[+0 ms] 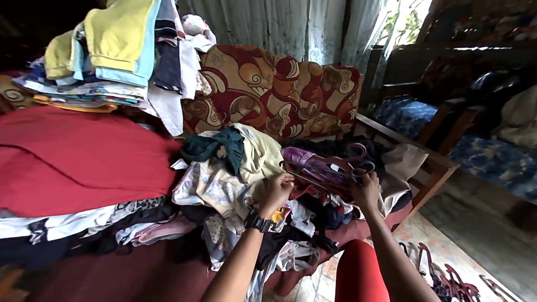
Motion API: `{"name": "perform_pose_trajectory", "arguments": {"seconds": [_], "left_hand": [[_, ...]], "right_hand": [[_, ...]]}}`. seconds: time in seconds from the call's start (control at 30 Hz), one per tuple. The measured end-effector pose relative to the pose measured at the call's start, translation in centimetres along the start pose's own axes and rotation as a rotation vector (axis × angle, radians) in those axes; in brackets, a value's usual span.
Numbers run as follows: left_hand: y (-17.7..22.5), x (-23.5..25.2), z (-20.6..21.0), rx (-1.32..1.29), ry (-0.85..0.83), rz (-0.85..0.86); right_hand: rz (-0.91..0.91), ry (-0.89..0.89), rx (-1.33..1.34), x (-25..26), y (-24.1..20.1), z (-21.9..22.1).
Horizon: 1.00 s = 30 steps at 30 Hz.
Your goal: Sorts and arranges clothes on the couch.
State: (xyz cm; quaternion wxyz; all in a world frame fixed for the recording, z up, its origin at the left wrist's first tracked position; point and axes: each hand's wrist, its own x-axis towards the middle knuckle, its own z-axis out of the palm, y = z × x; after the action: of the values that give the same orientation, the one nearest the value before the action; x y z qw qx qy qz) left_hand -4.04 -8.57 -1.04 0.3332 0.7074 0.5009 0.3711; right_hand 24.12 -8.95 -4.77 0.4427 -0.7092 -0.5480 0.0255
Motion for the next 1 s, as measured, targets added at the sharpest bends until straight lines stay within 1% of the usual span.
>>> {"name": "perform_pose_trajectory", "arguments": {"seconds": [0.07,0.1,0.13,0.2,0.3,0.33,0.4,0.47,0.5,0.57,0.63,0.7,0.73,0.83,0.93,0.97,1.0], "left_hand": [[0.2,-0.3,0.5,0.037,-0.103,0.034],[0.5,-0.4,1.0,0.053,-0.118,0.058],[0.7,-0.3,1.6,0.077,-0.098,0.087],[1.1,0.1,2.4,0.158,0.020,0.136],[1.5,1.7,3.5,0.287,0.345,0.279],[1.8,2.4,3.8,0.307,0.412,0.313],[2.6,3.8,4.6,0.313,0.457,0.320],[2.7,5.2,5.8,0.306,0.495,0.324],[2.5,5.9,6.4,0.314,0.539,0.353],[2.3,7.2,7.0,0.353,0.629,0.470],[2.8,7.9,6.9,0.392,0.602,0.548],[3.5,8.1,6.3,0.469,0.481,0.499],[3.7,8.2,5.8,0.501,0.449,0.502],[3.2,8.6,4.6,0.523,0.378,0.638],[3.8,8.0,3.4,0.552,0.235,0.751],[3.9,7.6,3.1,0.539,0.232,0.780],[3.9,7.3,2.8,0.511,0.259,0.774]], "right_hand": [[-0.056,0.024,0.008,0.0,-0.4,-0.2],[-0.097,0.048,0.043,0.0,-0.6,-0.2],[-0.135,0.080,0.111,0.0,-0.6,0.0],[-0.146,0.151,0.329,-0.1,-0.1,0.5],[-0.158,0.242,0.546,-0.3,0.2,0.2],[-0.184,0.252,0.595,-0.5,0.2,0.1],[-0.231,0.256,0.633,-1.2,-0.1,-0.2],[-0.289,0.258,0.609,-1.8,-0.5,-0.6],[-0.318,0.275,0.578,-1.9,-0.6,-0.8],[-0.371,0.289,0.530,-1.8,-0.6,-1.1],[-0.318,0.246,0.532,-2.0,-0.6,-1.8],[-0.216,0.160,0.560,-1.9,-0.5,-2.3],[-0.180,0.118,0.569,-1.7,-0.3,-2.4],[-0.082,0.038,0.627,-1.3,0.2,-2.5],[0.042,0.014,0.677,-0.1,0.8,-2.4],[0.068,-0.005,0.672,0.1,0.9,-2.3],[0.068,-0.021,0.669,0.3,1.0,-2.0]]}}
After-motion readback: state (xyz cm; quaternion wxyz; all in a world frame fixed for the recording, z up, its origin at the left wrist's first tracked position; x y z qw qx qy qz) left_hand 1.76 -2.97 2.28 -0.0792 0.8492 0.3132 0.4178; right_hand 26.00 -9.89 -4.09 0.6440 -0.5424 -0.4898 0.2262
